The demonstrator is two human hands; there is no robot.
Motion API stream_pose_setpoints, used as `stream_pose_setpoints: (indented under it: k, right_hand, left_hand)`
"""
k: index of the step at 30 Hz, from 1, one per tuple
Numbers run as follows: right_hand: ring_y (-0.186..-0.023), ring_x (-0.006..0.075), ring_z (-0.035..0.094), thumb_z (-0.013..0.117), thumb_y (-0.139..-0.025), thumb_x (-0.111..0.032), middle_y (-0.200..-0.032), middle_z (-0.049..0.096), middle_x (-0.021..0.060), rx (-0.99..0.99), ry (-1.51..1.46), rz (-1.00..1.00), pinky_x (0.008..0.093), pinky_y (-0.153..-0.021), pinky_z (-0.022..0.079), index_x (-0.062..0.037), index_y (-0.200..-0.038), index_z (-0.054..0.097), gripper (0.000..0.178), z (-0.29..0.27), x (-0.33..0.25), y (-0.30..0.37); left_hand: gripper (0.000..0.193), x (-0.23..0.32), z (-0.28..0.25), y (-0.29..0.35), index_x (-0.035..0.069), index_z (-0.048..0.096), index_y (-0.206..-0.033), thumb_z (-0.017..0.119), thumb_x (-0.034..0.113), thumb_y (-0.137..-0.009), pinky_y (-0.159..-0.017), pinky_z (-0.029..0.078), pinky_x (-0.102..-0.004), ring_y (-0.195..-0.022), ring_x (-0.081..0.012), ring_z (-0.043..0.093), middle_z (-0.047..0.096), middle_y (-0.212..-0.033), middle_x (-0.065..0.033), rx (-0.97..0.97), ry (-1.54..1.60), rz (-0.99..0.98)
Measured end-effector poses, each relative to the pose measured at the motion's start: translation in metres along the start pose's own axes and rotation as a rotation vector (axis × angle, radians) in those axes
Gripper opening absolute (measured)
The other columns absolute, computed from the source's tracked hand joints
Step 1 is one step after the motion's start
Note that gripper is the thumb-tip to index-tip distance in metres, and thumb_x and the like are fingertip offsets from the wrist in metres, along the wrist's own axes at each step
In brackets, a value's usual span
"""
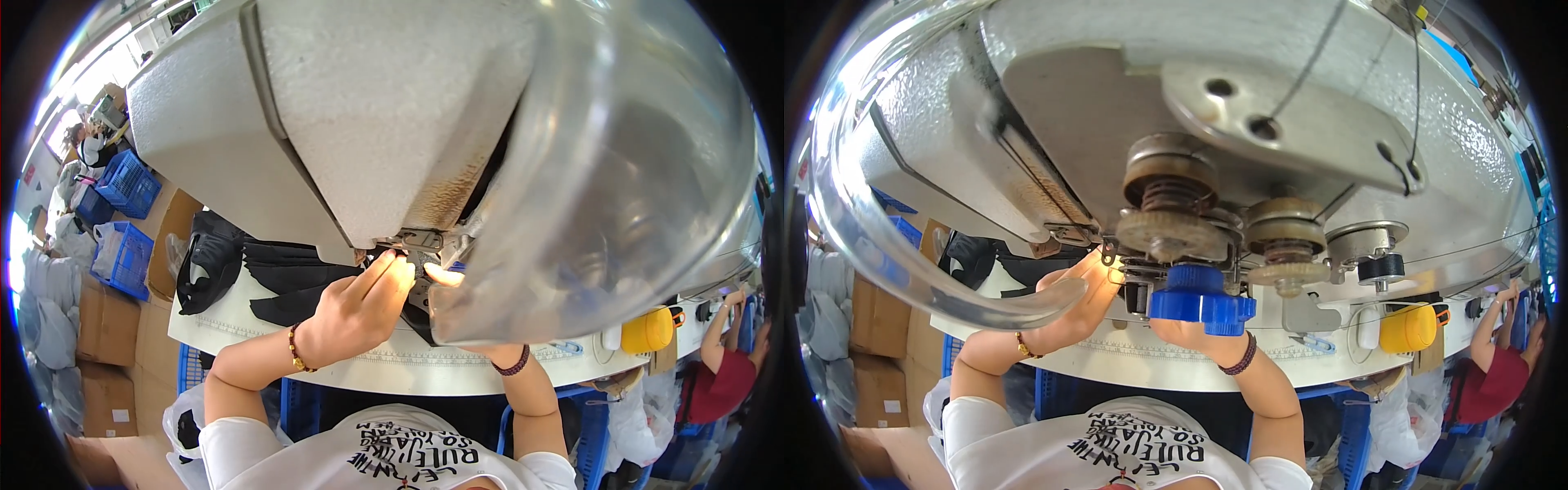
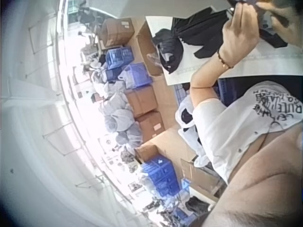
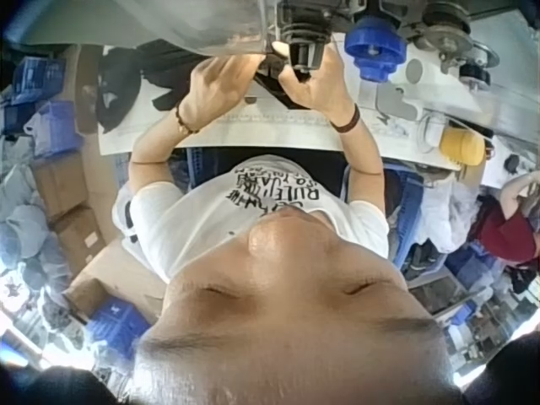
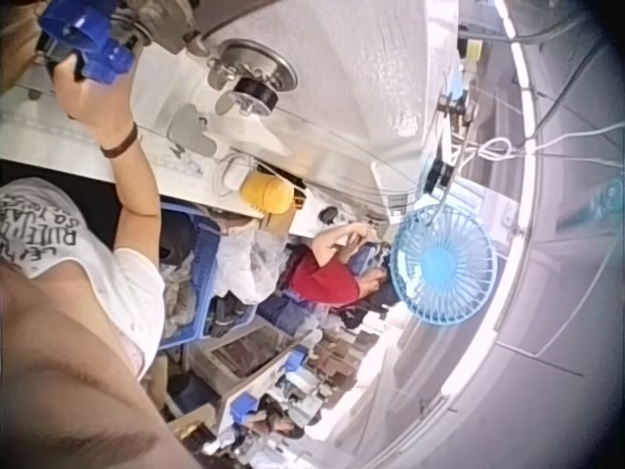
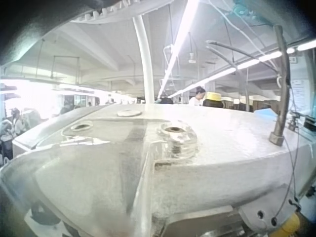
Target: Stitching black fabric components for shoes using an industrial sewing machine.
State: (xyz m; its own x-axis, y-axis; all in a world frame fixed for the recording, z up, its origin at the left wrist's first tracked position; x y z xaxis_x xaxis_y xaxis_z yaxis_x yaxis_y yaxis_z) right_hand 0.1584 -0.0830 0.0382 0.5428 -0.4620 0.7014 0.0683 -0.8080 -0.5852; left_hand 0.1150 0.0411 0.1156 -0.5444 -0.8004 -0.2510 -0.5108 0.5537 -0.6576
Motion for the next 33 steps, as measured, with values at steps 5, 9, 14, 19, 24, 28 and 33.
stream_pose_setpoints:
  k: [5, 9, 14, 19, 24, 28, 33]
  right_hand:
    - [-0.059, 0.0208, 0.056, 0.062, -0.071, -0.021, -0.070, 0.059, 0.0059, -0.100, -1.049, 0.668, 0.0302, -0.057, 0.047, -0.0082, -0.072, 0.061, 0.013, 0.002, 0.020, -0.002]
    - [-0.088, 0.0169, 0.057, 0.054, -0.080, -0.013, -0.102, 0.061, 0.0120, -0.124, -0.975, 0.745, 0.0399, -0.083, 0.047, -0.0027, -0.085, 0.059, 0.012, -0.010, 0.019, -0.015]
    - [-0.079, 0.0216, 0.056, 0.060, -0.068, -0.005, -0.106, 0.062, 0.0144, -0.052, -0.793, 0.645, 0.0347, -0.080, 0.047, 0.0000, -0.083, 0.058, 0.016, -0.021, 0.024, -0.031]
    - [-0.064, 0.0237, 0.048, 0.059, -0.070, -0.006, -0.081, 0.063, 0.0113, 0.010, -0.933, 0.778, 0.0331, -0.067, 0.045, 0.0001, -0.075, 0.059, 0.008, -0.025, 0.038, -0.039]
    - [-0.061, 0.0249, 0.045, 0.059, -0.072, -0.010, -0.060, 0.054, 0.0088, 0.031, -0.863, 0.728, 0.0355, -0.062, 0.043, -0.0006, -0.072, 0.061, 0.010, -0.023, 0.043, -0.043]
    - [-0.063, 0.0264, 0.046, 0.062, -0.075, -0.016, -0.070, 0.054, 0.0111, 0.056, -0.858, 0.767, 0.0363, -0.066, 0.044, -0.0016, -0.071, 0.060, 0.015, -0.015, 0.041, -0.033]
    - [-0.082, 0.0224, 0.057, 0.063, -0.081, -0.020, -0.093, 0.060, 0.0103, -0.137, -1.124, 0.819, 0.0376, -0.074, 0.046, -0.0037, -0.088, 0.062, 0.018, 0.017, 0.037, -0.008]
  left_hand:
    - [0.025, -0.016, 0.005, 0.005, -0.003, 0.063, -0.093, 0.063, 0.002, -0.068, -0.047, 0.046, -0.0202, -0.077, -0.0175, 0.062, 0.061, -0.097, -0.0102, -0.033, 0.122, -0.064]
    - [0.028, -0.023, 0.006, 0.008, 0.001, 0.064, -0.095, 0.066, 0.004, -0.067, -0.047, 0.045, -0.0212, -0.064, -0.0139, 0.060, 0.061, -0.099, -0.0070, -0.032, 0.172, -0.074]
    - [0.028, -0.028, 0.006, 0.010, 0.004, 0.064, -0.097, 0.068, 0.009, -0.070, -0.058, 0.047, -0.0268, -0.072, -0.0151, 0.062, 0.062, -0.098, -0.0045, -0.001, 0.171, -0.087]
    - [0.026, -0.029, 0.007, 0.010, 0.006, 0.064, -0.096, 0.069, 0.012, -0.072, -0.066, 0.048, -0.0309, -0.079, -0.0164, 0.062, 0.062, -0.098, -0.0032, -0.038, 0.190, -0.119]
    - [0.024, -0.029, 0.007, 0.009, 0.005, 0.064, -0.095, 0.069, 0.012, -0.072, -0.063, 0.048, -0.0300, -0.076, -0.0160, 0.062, 0.063, -0.096, -0.0042, -0.009, 0.179, -0.107]
    - [0.023, -0.026, 0.010, 0.007, 0.004, 0.064, -0.094, 0.069, 0.011, -0.072, -0.056, 0.049, -0.0277, -0.071, -0.0151, 0.062, 0.063, -0.095, -0.0046, 0.021, 0.194, -0.118]
    - [0.024, -0.022, 0.012, 0.008, 0.003, 0.063, -0.092, 0.070, 0.010, -0.071, -0.055, 0.048, -0.0290, -0.063, -0.0163, 0.059, 0.063, -0.093, -0.0064, 0.009, 0.161, -0.144]
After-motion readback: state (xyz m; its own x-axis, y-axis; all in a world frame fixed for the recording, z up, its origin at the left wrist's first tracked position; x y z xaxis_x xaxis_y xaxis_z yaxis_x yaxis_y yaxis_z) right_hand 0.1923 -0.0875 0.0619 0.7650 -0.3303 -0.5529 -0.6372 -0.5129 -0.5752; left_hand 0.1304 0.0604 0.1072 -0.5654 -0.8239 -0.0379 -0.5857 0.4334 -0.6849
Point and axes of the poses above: each hand's wrist, its own y-axis away from the middle knuckle, its own z-axis out of the palm, x = y × z, the point moved 5 cm from there along -y, towards the middle knuckle
